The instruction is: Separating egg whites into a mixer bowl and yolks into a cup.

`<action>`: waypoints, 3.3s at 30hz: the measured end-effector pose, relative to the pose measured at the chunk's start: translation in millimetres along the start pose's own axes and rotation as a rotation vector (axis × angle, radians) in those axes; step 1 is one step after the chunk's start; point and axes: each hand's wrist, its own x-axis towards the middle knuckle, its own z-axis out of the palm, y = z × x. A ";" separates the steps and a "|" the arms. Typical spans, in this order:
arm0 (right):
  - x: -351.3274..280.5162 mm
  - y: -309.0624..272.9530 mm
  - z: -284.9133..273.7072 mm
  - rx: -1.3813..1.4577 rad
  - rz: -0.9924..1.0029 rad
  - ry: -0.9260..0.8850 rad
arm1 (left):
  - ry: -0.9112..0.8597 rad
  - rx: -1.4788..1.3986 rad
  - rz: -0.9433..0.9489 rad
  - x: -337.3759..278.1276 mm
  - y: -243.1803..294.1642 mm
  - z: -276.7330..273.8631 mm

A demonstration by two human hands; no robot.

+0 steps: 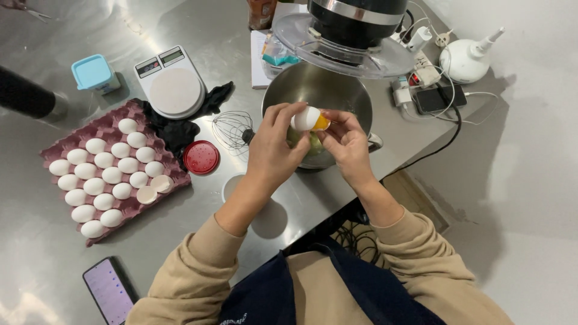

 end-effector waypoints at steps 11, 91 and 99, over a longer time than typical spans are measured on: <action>1.2 -1.7 -10.7 0.009 -0.012 0.017 | 0.010 0.026 -0.017 7.0 8.7 -15.2; -19.9 -24.5 46.1 -0.231 0.004 -0.268 | 0.101 -0.315 -0.324 -80.5 -45.7 -78.7; -50.5 54.1 88.5 -0.574 -0.092 -0.438 | 0.133 -0.298 -0.533 -154.4 -90.5 -98.5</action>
